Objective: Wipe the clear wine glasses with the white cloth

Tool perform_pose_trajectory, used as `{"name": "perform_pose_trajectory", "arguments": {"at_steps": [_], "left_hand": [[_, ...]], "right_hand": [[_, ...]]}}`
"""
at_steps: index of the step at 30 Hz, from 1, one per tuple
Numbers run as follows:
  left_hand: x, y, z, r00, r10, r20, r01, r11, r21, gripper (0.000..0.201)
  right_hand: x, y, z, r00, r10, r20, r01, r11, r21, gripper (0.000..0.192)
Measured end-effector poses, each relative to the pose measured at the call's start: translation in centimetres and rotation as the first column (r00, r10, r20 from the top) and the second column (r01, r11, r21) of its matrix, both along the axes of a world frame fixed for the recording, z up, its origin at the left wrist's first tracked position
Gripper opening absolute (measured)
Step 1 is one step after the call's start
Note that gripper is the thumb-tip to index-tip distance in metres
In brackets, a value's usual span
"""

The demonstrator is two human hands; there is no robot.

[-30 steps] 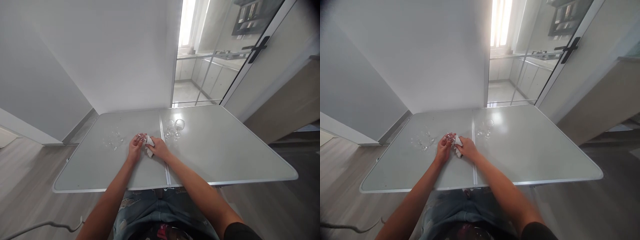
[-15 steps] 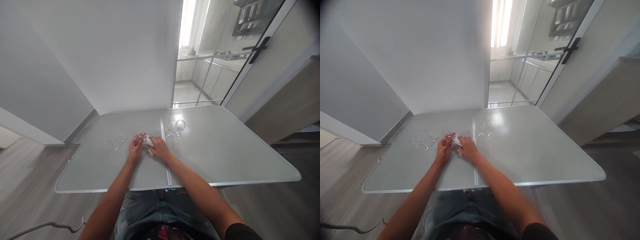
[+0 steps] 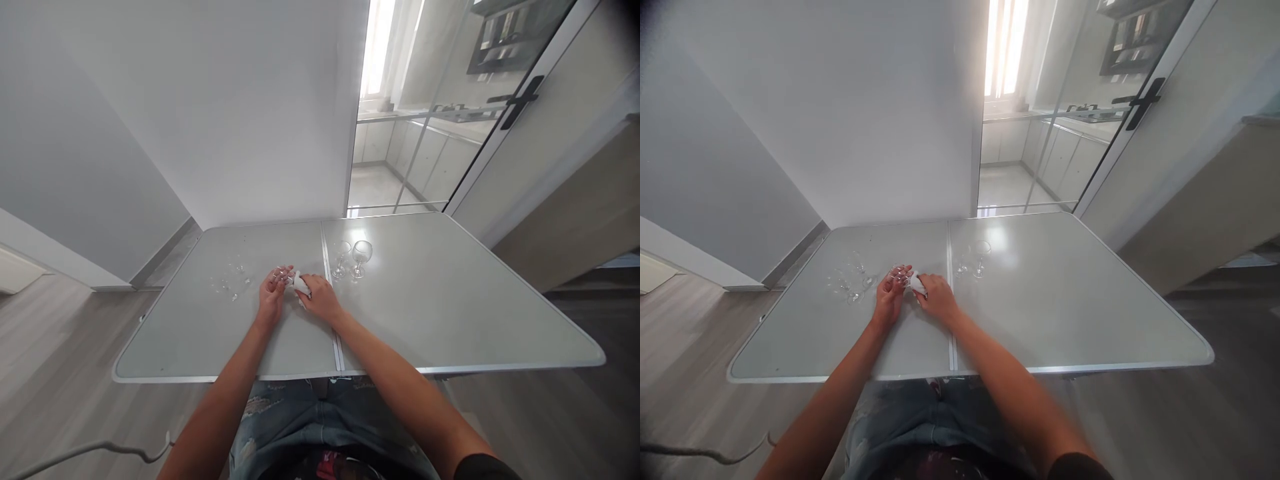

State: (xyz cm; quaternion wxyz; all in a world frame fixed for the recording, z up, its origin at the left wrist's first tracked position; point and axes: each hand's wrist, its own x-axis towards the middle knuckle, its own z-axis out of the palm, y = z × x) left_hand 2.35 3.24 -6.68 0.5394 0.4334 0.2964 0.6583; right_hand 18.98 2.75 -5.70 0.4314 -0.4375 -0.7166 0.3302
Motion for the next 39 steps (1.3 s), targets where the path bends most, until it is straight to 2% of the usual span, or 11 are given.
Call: {"name": "perform_pose_trajectory", "arguments": {"at_steps": [3, 6, 10, 15, 18, 21, 25, 28, 33, 36, 39], "left_hand": [[-0.1, -0.1, 0.0, 1.000, 0.000, 0.005, 0.000, 1.000, -0.014, 0.056], [-0.1, -0.4, 0.1, 0.998, -0.051, -0.020, 0.051, 0.999, -0.017, 0.059], [0.1, -0.5, 0.3, 0.998, -0.061, -0.027, 0.062, 0.998, 0.020, 0.062], [0.2, -0.2, 0.3, 1.000, 0.027, -0.015, -0.027, 0.999, 0.019, 0.055], [0.1, -0.1, 0.2, 0.998, 0.054, -0.021, -0.053, 0.998, 0.015, 0.055], [0.1, -0.1, 0.1, 1.000, 0.016, -0.003, -0.016, 1.000, 0.002, 0.054], [0.1, -0.4, 0.2, 0.996, -0.085, -0.013, 0.085, 0.996, 0.011, 0.062], [0.1, -0.4, 0.4, 0.993, -0.118, -0.029, 0.118, 0.993, 0.017, 0.065], [0.0, -0.2, 0.2, 0.999, -0.036, -0.003, 0.036, 0.999, 0.027, 0.061], [0.0, 0.0, 0.1, 1.000, -0.020, 0.004, 0.020, 1.000, 0.018, 0.060], [0.0, -0.1, 0.2, 0.999, -0.043, 0.019, 0.043, 0.999, -0.005, 0.058]], "right_hand": [[-0.2, 0.2, 0.1, 0.985, 0.061, -0.161, -0.092, 0.978, -0.187, 0.023], [0.2, 0.6, 0.2, 0.890, 0.120, -0.440, -0.329, 0.837, -0.436, 0.034], [0.8, 0.7, 0.1, 0.758, 0.075, -0.648, -0.507, 0.693, -0.513, 0.036], [0.7, 0.1, 0.1, 0.971, 0.087, -0.223, -0.124, 0.980, -0.158, 0.026], [0.3, -0.1, 0.0, 1.000, 0.003, -0.020, -0.002, 0.998, 0.057, 0.025], [0.1, 0.0, 0.0, 0.989, 0.046, -0.139, -0.061, 0.992, -0.106, 0.019], [0.7, 0.7, -0.1, 0.807, 0.032, -0.589, -0.388, 0.781, -0.489, 0.032], [1.2, 0.8, -0.1, 0.732, -0.010, -0.681, -0.512, 0.651, -0.560, 0.037], [0.8, 0.1, -0.1, 0.953, 0.086, -0.292, -0.147, 0.970, -0.194, 0.031], [0.4, -0.3, 0.1, 0.998, 0.012, -0.062, -0.009, 0.999, 0.052, 0.028], [0.3, -0.1, 0.0, 0.989, 0.040, -0.143, -0.051, 0.996, -0.078, 0.023]]}}
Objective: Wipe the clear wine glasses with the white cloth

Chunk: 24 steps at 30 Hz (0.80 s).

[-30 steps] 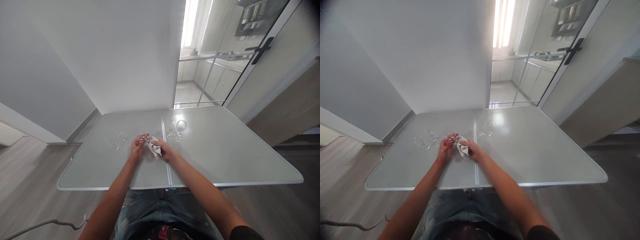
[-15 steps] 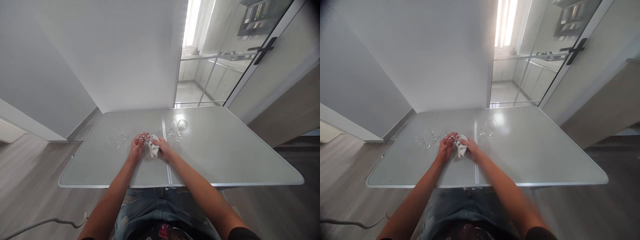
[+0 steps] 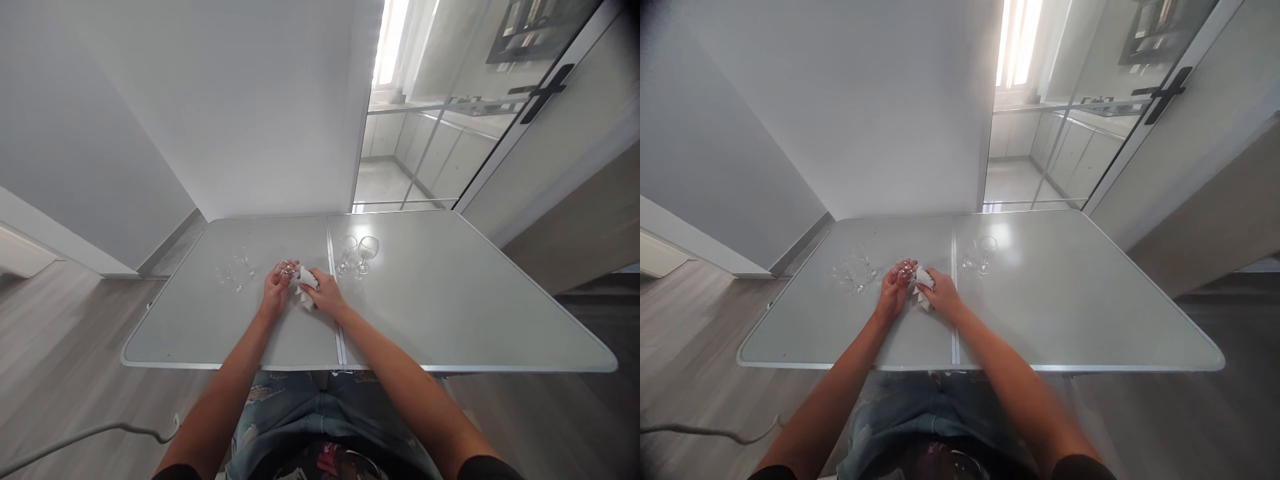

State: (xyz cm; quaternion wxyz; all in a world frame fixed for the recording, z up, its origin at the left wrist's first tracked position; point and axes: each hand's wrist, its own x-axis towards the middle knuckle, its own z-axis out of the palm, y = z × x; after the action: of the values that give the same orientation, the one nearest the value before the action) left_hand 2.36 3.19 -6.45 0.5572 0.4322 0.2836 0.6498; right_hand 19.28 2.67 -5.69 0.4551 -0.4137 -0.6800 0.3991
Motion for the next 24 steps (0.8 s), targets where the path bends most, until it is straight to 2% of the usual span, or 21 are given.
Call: {"name": "perform_pose_trajectory", "arguments": {"at_steps": [2, 4, 6, 7, 8, 9, 10, 12, 13, 15, 16, 18, 20, 22, 24], "left_hand": [[0.1, -0.1, 0.1, 1.000, -0.027, -0.001, 0.027, 1.000, 0.001, 0.059], [0.1, -0.3, 0.2, 0.998, -0.062, -0.017, 0.062, 0.998, 0.012, 0.062], [0.1, -0.4, 0.2, 0.996, -0.088, -0.030, 0.089, 0.996, 0.019, 0.064], [0.1, -0.4, 0.2, 0.995, -0.092, -0.031, 0.093, 0.995, 0.021, 0.066], [0.0, -0.4, 0.2, 0.996, -0.088, -0.029, 0.089, 0.996, 0.021, 0.067], [0.0, -0.3, 0.2, 0.997, -0.076, -0.024, 0.077, 0.997, 0.022, 0.068], [-0.1, -0.3, 0.1, 0.998, -0.056, -0.018, 0.056, 0.998, 0.026, 0.068], [-0.1, -0.1, 0.0, 1.000, -0.010, -0.012, 0.010, 0.999, 0.031, 0.065], [-0.1, -0.1, 0.0, 1.000, 0.009, -0.012, -0.009, 0.999, 0.033, 0.064], [-0.1, 0.0, -0.1, 0.999, 0.029, -0.017, -0.028, 0.999, 0.034, 0.063], [-0.1, 0.0, -0.1, 0.999, 0.028, -0.021, -0.027, 0.999, 0.031, 0.063], [0.0, 0.0, -0.1, 1.000, 0.018, -0.022, -0.017, 0.999, 0.031, 0.061], [0.1, -0.1, 0.0, 1.000, -0.003, -0.018, 0.003, 0.999, 0.034, 0.060], [0.1, -0.2, 0.1, 0.999, -0.032, -0.019, 0.032, 0.999, 0.034, 0.063], [0.2, -0.3, 0.2, 0.998, -0.058, -0.033, 0.059, 0.998, 0.030, 0.066]], "right_hand": [[0.0, 0.4, -0.2, 0.976, 0.024, -0.216, -0.073, 0.973, -0.220, 0.029], [0.1, 0.8, -0.4, 0.896, -0.019, -0.443, -0.193, 0.883, -0.428, 0.035], [0.2, 1.0, -0.6, 0.819, -0.066, -0.569, -0.314, 0.779, -0.543, 0.039], [0.3, 1.0, -0.6, 0.802, -0.059, -0.595, -0.357, 0.751, -0.556, 0.039], [0.3, 1.0, -0.6, 0.801, -0.033, -0.598, -0.374, 0.752, -0.543, 0.039], [0.4, 0.8, -0.5, 0.821, 0.007, -0.570, -0.358, 0.785, -0.506, 0.038], [0.4, 0.7, -0.3, 0.861, 0.053, -0.506, -0.312, 0.841, -0.442, 0.036], [0.5, 0.3, 0.0, 0.951, 0.096, -0.293, -0.167, 0.959, -0.228, 0.036], [0.4, 0.1, 0.1, 0.981, 0.076, -0.179, -0.096, 0.990, -0.105, 0.037], [0.4, -0.1, 0.3, 1.000, 0.011, -0.019, -0.009, 0.998, 0.061, 0.034], [0.3, -0.2, 0.3, 1.000, -0.010, 0.013, 0.009, 0.997, 0.079, 0.029], [0.2, 0.0, 0.1, 1.000, 0.004, -0.014, -0.005, 1.000, -0.001, 0.022], [0.2, 0.3, -0.1, 0.980, 0.040, -0.195, -0.077, 0.980, -0.185, 0.025], [0.2, 0.7, -0.4, 0.901, 0.017, -0.433, -0.205, 0.897, -0.392, 0.030], [0.4, 1.1, -0.5, 0.810, -0.034, -0.586, -0.352, 0.771, -0.531, 0.032]]}}
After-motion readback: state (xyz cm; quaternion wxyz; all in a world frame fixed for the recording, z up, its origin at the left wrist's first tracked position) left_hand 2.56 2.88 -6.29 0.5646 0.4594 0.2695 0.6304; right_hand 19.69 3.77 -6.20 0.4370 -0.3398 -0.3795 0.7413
